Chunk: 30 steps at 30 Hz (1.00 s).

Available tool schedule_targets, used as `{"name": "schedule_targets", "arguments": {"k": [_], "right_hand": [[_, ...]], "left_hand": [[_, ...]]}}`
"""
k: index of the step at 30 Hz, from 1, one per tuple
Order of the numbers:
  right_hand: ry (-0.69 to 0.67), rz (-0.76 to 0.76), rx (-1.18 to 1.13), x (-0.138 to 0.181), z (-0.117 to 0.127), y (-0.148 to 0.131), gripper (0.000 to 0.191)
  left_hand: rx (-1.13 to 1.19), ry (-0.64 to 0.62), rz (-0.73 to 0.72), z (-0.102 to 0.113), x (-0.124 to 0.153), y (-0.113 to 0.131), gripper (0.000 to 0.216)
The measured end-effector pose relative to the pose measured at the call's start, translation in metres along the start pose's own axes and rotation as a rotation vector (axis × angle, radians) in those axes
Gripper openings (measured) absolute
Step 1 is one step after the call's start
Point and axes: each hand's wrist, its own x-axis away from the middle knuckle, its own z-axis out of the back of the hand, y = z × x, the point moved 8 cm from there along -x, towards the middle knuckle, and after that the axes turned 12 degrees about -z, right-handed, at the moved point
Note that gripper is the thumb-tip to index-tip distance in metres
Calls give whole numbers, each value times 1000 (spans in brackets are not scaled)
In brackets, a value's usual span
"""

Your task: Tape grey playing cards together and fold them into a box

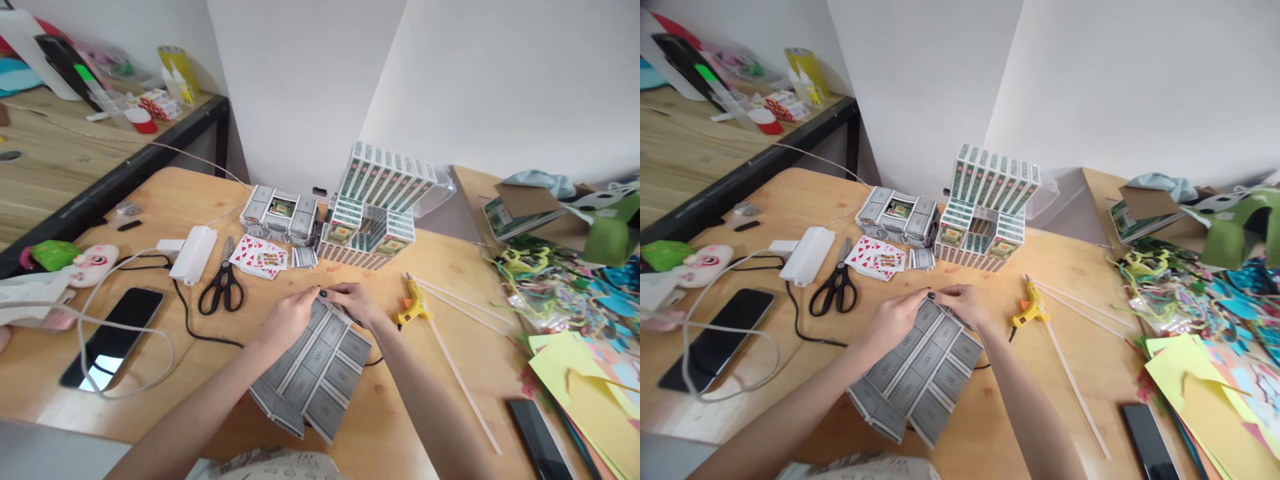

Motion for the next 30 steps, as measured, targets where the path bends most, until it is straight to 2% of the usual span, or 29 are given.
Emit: {"name": "schedule_targets", "arguments": {"k": [4,7,9,12,14,16,17,20,22,25,30], "right_hand": [[8,16,206,2,2,-9,42],[-44,127,312,7,-1,-22,40],[-59,195,365,9,-2,-28,37],[21,224,497,9,-1,-29,29],[114,220,618,8,1,-29,25],[194,204,749,7,2,-29,25],[223,189,816,6,1,-29,24],[303,141,981,5,0,-30,25],[351,134,1061,5,-1,-32,30],[363,157,1152,4,-6,-34,32],[359,152,1184,-1,-8,-29,32]], "left_hand": [[81,-72,161,-2,-8,-18,28],[114,-121,230,2,-14,-27,30],[76,-113,204,14,-17,-21,36],[-70,-110,87,30,-16,11,35],[-97,-269,61,20,-8,33,23],[-112,-488,76,-4,5,47,18],[-144,-556,116,-15,11,48,21],[-217,-645,208,-43,21,43,80],[-214,-692,240,-57,25,37,99],[-201,-739,257,-67,29,32,106],[-204,-751,266,-71,32,30,107]]}}
